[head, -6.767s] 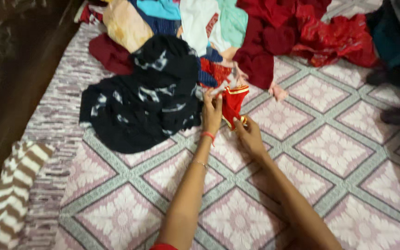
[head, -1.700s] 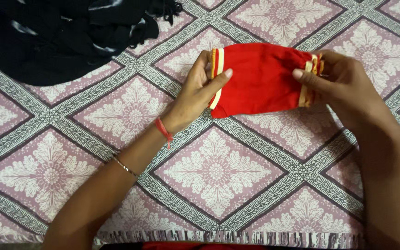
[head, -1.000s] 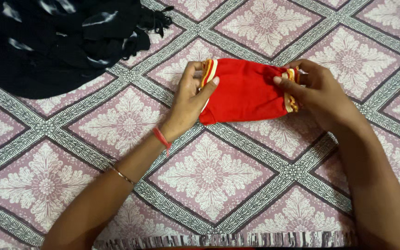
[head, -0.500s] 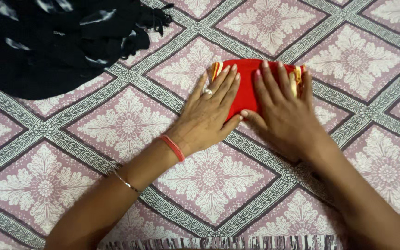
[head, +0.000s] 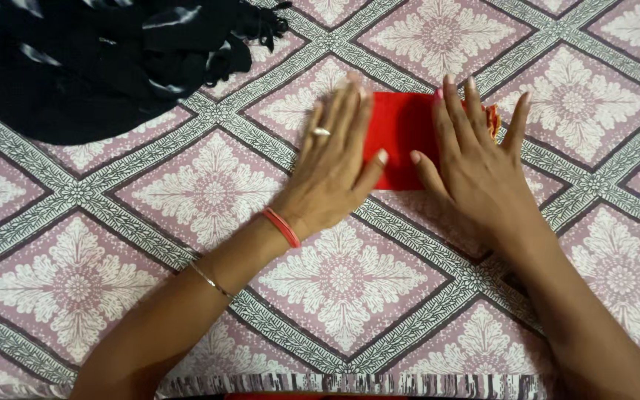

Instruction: The person buttons a small green shirt, folds it into a square, and places it inside a suitcase along with other folded clothes including a green-and-white striped garment and a blue garment.

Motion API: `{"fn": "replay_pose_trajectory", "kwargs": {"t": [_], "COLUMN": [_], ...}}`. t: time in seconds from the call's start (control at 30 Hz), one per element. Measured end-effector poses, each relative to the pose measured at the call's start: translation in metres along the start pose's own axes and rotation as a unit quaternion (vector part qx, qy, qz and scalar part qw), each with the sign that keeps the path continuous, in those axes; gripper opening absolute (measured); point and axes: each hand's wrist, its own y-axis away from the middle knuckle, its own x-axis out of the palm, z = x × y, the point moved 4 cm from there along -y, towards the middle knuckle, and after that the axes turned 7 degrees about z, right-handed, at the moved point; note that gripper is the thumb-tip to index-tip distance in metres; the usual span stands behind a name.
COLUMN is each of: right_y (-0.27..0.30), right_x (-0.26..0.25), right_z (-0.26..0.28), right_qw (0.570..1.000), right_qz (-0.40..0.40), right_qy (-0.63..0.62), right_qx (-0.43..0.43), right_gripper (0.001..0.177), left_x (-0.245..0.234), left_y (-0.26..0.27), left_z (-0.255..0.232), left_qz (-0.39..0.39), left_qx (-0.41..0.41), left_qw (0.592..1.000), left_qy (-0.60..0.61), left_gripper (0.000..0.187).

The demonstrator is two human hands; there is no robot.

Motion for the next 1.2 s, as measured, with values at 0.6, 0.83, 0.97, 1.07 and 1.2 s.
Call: {"fn": "replay_pose_trajectory", "kwargs": {"t": [0.6, 0.83, 0.97, 1.07, 1.2], "right_y": [0.003, 0.009, 0.004, 0.003, 0.008], "right_x": [-0.003, -0.02, -0.016, -0.018, -0.027], "right_z": [-0.038, -0.065, -0.07, -0.068, -0.066], "right_qw": [0.987, 0.979, 0.969, 0.951, 0.891], "right_qz": [-0.018, 0.041, 0.064, 0.055, 0.009], "right_qy": [0.02, -0.048, -0.151, -0.236, -0.416], "right_qx": [0.156, 0.193, 0.183, 0.191, 0.181], "right_gripper": [0.075, 0.068, 0.052, 0.045, 0.04], "left_x": [-0.008, -0.003, -0.006, -0.007, -0.011], "left_y": [0.005, 0.004, 0.004, 0.002, 0.003], "left_z": [0.006, 0.012, 0.008, 0.009, 0.004], "left_qz": [-0.067, -0.088, -0.133, -0.078, -0.063], "left_qx": [-0.045, -0.061, -0.014, -0.054, -0.053], "left_qw": [0.996, 0.993, 0.99, 0.98, 0.935], "left_qy": [0.039, 0.059, 0.035, 0.175, 0.344], "left_gripper": [0.069, 0.047, 0.036, 0.028, 0.02]}}
